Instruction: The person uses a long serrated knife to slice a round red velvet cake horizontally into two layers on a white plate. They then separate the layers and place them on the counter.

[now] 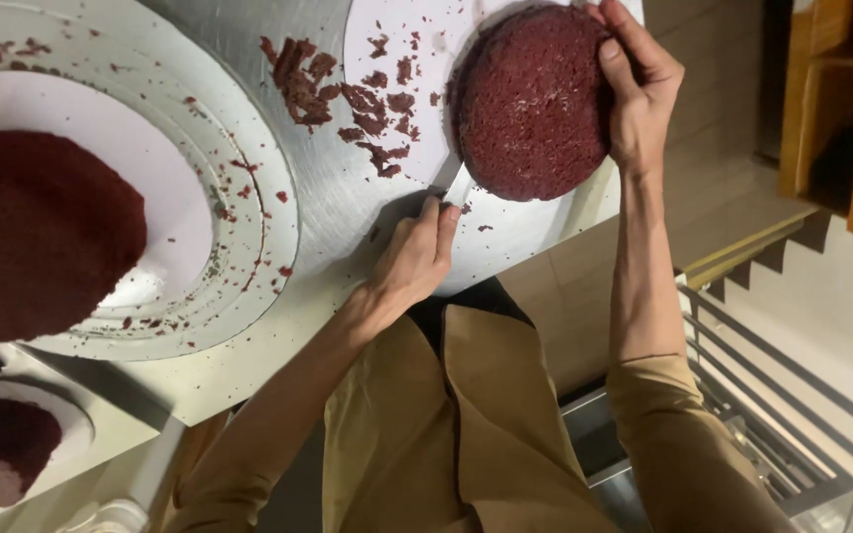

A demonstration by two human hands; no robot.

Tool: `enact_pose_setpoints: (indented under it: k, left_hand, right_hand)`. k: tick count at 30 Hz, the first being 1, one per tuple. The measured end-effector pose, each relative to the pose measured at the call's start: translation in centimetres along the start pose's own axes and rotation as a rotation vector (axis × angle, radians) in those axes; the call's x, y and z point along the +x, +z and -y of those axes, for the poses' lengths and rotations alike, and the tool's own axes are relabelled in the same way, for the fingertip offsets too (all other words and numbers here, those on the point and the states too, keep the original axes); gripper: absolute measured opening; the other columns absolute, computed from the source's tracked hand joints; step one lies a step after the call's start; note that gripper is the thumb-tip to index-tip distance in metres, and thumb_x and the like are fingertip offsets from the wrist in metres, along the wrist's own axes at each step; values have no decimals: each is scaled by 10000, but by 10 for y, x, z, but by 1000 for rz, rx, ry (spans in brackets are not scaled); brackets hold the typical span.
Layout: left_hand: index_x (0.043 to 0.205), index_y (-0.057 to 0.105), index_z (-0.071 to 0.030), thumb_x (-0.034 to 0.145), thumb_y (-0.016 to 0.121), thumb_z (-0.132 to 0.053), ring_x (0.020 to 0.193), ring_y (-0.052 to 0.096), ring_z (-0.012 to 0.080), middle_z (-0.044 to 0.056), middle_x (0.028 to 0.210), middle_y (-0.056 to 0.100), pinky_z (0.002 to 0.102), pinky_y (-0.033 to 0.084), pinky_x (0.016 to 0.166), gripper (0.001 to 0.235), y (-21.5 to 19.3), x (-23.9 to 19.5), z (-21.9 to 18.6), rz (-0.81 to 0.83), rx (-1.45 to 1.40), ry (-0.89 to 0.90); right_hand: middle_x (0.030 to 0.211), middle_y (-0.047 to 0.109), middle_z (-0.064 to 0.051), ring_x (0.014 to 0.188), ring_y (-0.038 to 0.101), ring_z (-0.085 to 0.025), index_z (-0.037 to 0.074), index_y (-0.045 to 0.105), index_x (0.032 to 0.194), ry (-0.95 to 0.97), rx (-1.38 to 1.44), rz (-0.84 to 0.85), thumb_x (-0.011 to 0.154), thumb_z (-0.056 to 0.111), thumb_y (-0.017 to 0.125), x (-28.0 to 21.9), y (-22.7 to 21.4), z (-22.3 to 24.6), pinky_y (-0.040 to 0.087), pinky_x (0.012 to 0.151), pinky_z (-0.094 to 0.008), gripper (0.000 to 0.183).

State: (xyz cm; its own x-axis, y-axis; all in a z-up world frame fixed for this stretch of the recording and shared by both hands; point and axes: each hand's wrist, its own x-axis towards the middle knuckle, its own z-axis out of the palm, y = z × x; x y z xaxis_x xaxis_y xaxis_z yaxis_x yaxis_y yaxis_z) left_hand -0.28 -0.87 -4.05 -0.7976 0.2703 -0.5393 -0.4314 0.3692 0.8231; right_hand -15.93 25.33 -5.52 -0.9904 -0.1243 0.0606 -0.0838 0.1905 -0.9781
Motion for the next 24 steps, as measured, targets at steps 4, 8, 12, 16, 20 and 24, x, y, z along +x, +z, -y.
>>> enact_pose_setpoints:
  k: [4,8,12,16,20,24]
  left_hand:
    - [926,453,-61,1078,417,-311,464,565,393,169,579,587,507,363,475,294,9,11,2,0,-14,14]
    - [890,427,-69,1089,420,-258,415,518,317,132,541,541,454,345,445,274,16,16,-1,-53,-31,57]
    - [899,434,-63,1094,396,-237,396,467,249,89,545,511,424,319,430,265,13,22,-12,-74,-104,87]
    - [919,444,-35,1088,384,-252,391,525,337,142,540,554,483,340,419,281,21,29,-11,-129,-103,120]
    - [1008,510,-51,1084,309,-340,407,465,168,37,609,457,342,421,348,360,-7,27,-48,-16,-256,-43]
    - [1156,575,-37,1043,293,-422,339,449,127,18,581,500,277,400,242,490,-51,13,-98,105,-396,-201]
  right_hand:
    - [1363,618,-226,1307,595,-304,-22,570,1384,-11,20,-16,1105,73,604,-1,0,2,431,1191,-408,296]
    - [1401,589,-237,1341,566,-297,-19,542,1412,-15,96,-62,1111,100,618,-3,2,-7,398,1209,-404,333]
    - [1429,581,-210,1363,551,-275,1,534,1434,-6,218,-128,1101,83,640,-3,5,-15,377,1227,-399,359]
    - [1427,590,-186,1353,550,-249,8,538,1436,8,302,-135,1109,83,637,-2,7,-15,374,1225,-365,350]
    - [1507,514,-215,1437,474,-312,-21,434,1487,42,478,-116,1122,31,639,3,-4,-12,336,1282,-462,422]
    - [1541,363,-275,1287,558,-368,29,173,1608,513,761,-360,502,301,1081,19,8,74,610,1054,-455,1457]
